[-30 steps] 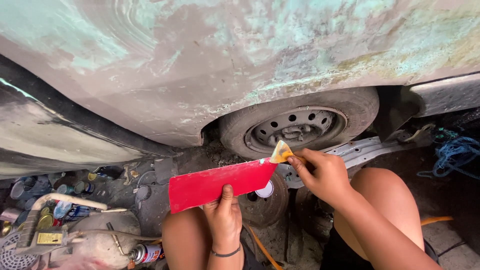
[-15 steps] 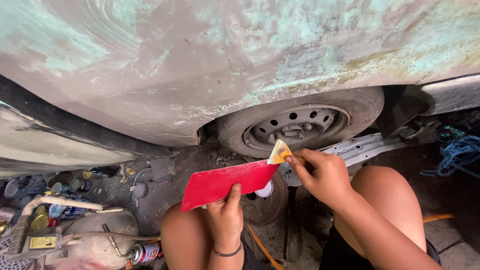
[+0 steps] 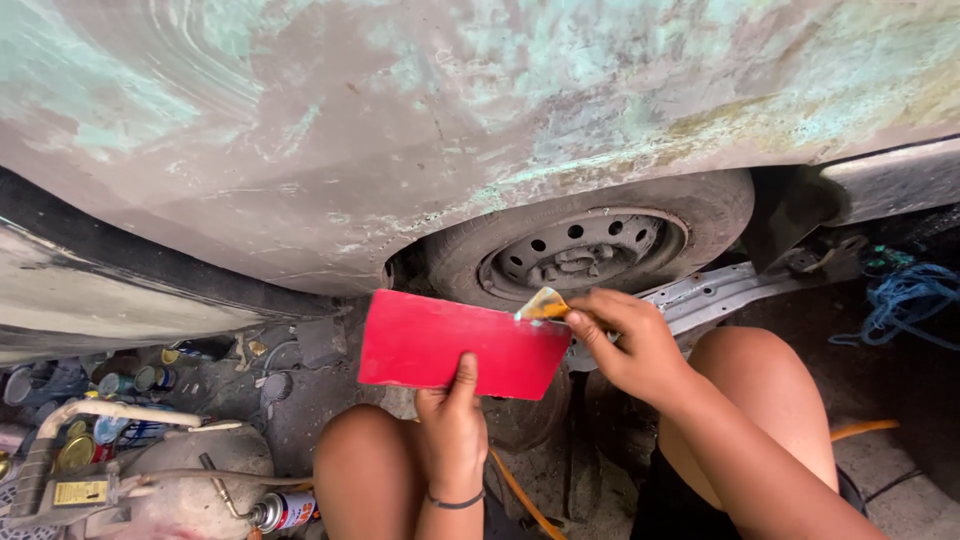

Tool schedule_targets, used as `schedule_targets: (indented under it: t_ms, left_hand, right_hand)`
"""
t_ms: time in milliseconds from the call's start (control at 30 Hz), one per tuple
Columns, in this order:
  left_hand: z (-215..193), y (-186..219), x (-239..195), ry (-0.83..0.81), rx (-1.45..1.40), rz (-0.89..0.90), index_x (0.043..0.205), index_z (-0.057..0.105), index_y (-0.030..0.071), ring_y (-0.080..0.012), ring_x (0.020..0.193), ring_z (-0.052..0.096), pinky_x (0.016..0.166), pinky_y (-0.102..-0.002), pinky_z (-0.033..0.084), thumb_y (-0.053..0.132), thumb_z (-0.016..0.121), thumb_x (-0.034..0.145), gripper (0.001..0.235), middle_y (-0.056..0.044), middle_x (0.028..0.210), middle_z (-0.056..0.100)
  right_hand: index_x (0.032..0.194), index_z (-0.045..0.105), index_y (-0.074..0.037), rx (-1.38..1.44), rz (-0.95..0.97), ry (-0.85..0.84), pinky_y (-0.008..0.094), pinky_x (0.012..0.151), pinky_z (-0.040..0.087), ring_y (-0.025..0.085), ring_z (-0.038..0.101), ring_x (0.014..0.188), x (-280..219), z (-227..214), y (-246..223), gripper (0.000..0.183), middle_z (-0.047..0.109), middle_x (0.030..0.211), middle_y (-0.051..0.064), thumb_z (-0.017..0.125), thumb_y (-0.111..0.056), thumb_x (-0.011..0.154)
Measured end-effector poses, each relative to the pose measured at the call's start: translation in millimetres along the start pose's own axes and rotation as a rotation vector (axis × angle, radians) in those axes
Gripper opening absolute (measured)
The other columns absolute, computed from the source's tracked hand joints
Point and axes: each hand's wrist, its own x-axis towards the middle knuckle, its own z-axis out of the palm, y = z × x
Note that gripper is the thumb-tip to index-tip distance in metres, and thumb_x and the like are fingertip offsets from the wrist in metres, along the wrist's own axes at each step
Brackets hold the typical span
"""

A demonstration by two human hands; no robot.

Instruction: The person is applying a light-colored body filler to the lower side panel of a car using a red plastic spreader and a small yellow scraper. They scoop the filler from the spreader and smooth it onto the car's surface near the wheel well.

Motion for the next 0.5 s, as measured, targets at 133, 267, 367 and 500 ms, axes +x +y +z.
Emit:
schedule_targets:
  t_ms: [133,267,367,500]
  left_hand:
    - [8,23,-4,0.057,-0.164,-0.018,0.127,0.066,-0.005,-0.0230,0.099,0.069,0.084,-0.036,0.058,0.008,0.073,0.088,0.042,-0.013,0.115,0.074]
    - [4,26,-8,0.051,-0.238,0.083,0.139,0.058,-0.001,-0.0255,0.117,0.064,0.104,-0.042,0.054,0.003,0.067,0.089,0.050,-0.013,0.133,0.067]
    - [-4,23,-10,0.050,-0.229,0.124,0.140,0.058,0.002,-0.0218,0.115,0.064,0.099,-0.036,0.054,0.003,0.068,0.090,0.050,-0.009,0.133,0.067]
    - [-8,25,-13,0.004,-0.268,0.155,0.141,0.056,0.004,-0.0236,0.118,0.063,0.103,-0.040,0.054,0.004,0.067,0.091,0.051,-0.009,0.134,0.065]
  right_hand:
    - [0.118,0.069,-0.003,-0.109,-0.201,-0.048,0.039,0.074,0.046,0.026,0.060,0.083,4,-14,-4,0.034,0.068,0.095,0.008,0.049,-0.028,0.105]
    - [0.124,0.069,-0.009,-0.214,-0.227,-0.130,0.040,0.074,0.045,0.028,0.055,0.086,-3,-12,-3,0.027,0.065,0.107,0.009,0.058,-0.021,0.101]
    - [0.122,0.070,-0.011,-0.251,-0.270,-0.106,0.039,0.075,0.045,0.027,0.055,0.085,-4,-9,-9,0.025,0.063,0.105,0.007,0.060,-0.018,0.101]
    - [0.124,0.071,-0.012,-0.299,-0.261,-0.056,0.038,0.073,0.044,0.028,0.053,0.085,-8,-4,-10,0.026,0.062,0.106,0.007,0.062,-0.015,0.100]
